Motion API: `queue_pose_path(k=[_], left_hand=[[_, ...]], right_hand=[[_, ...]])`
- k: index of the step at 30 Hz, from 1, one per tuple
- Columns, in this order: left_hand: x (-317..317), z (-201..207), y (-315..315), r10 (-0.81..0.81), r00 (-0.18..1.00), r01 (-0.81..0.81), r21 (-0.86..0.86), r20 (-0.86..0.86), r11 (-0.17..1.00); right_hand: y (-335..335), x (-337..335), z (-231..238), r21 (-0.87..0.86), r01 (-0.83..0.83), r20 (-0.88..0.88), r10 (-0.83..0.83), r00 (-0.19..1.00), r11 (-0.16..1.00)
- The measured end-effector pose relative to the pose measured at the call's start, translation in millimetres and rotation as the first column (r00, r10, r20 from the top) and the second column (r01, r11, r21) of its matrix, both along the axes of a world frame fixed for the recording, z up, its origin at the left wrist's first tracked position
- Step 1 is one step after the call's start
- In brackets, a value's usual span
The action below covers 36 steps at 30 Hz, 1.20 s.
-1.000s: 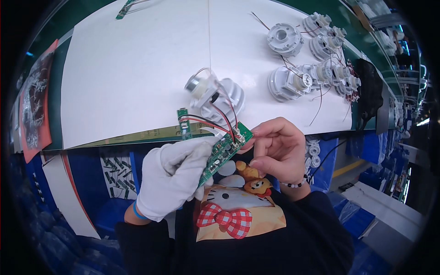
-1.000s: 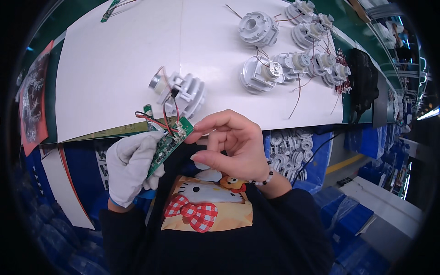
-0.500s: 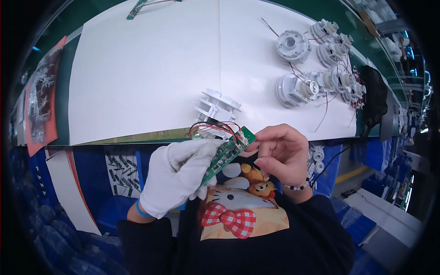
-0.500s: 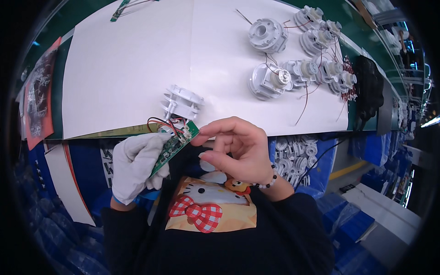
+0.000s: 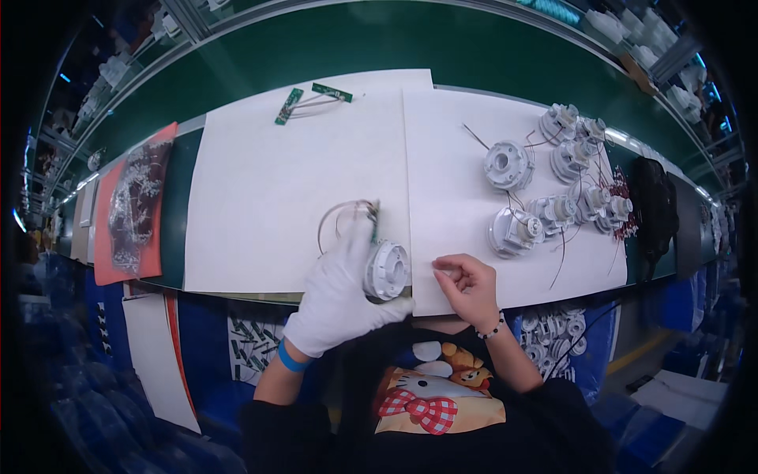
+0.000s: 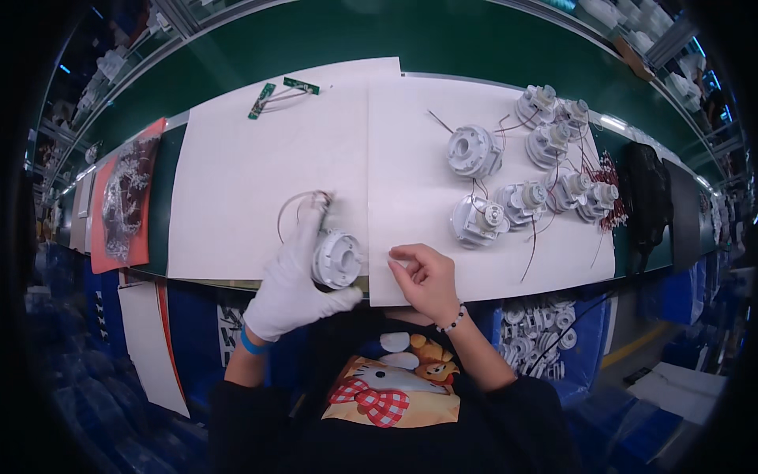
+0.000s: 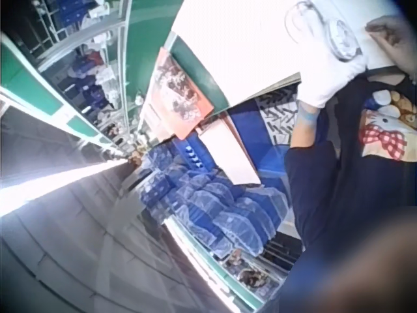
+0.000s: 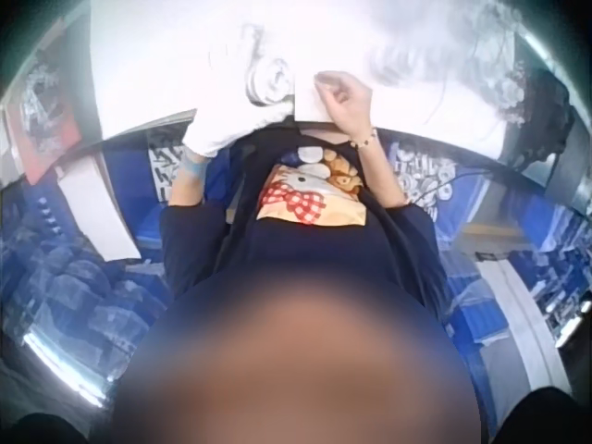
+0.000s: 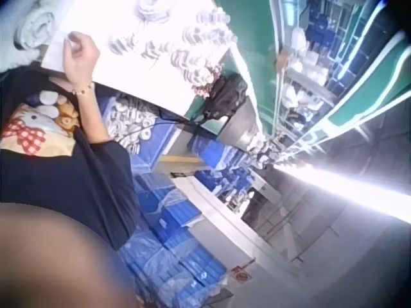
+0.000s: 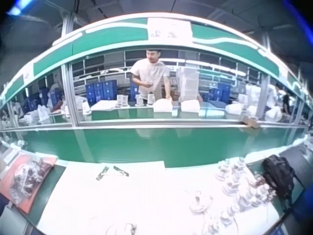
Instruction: The person assembles small electronic components by connecting wires to green circuit boards. They pick up white circular motor-like parts and circuit boards from a table, attach wires to the boards, and place the assembled units onto a conveyor belt. The process is repeated for multiple units throughout the clip.
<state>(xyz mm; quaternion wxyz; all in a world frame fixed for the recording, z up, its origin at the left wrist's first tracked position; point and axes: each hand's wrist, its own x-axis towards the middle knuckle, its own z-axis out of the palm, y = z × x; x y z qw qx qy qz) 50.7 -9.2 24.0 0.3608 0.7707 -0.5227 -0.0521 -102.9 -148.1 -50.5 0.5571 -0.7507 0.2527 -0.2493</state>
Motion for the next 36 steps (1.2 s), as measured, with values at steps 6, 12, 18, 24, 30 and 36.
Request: queue_pose_path(k=[6, 12, 18, 24, 30, 36], left_hand=[[3.3, -0.9, -13.4, 0.025, 0.992, -0.041, 0.128, 0.125, 0.991], [54.4, 90.6, -18.1, 0.093, 0.867, -0.134, 0.05, 0.49, 0.99], [240.0, 102.9, -69.6, 0.105, 0.276, -0.767, 0.152, 0.956, 0.624], [340.4, -3.1, -177.2, -0.423, 0.269, -0.89, 0.391, 0.865, 0.234], [369.7, -72.1, -185.8, -0.252, -0.03, -0.804, 0.127, 0.967, 0.581], [288.1, -3.3, -176.8, -0.104, 0.682, -0.29, 0.399, 0.724, 0.87]], right_hand=[[-0.1, -4.1, 4.8, -0.05, -0.005, 0.001, 0.005, 1.0, 0.999], [-7.3, -6.5, -3.8, -0.029, 0.01, 0.038, -0.009, 0.999, 1.0], [3.8, -0.8, -0.3, -0.145, 0.019, 0.074, -0.008, 0.997, 0.989], [7.0, -6.6, -0.5, -0.258, 0.013, 0.054, 0.001, 0.999, 0.966], [7.3, -3.8, 3.7, -0.247, -0.026, 0.008, 0.029, 1.0, 0.969], [1.2, -5.7, 0.9, -0.182, -0.004, -0.063, -0.007, 0.998, 0.983]])
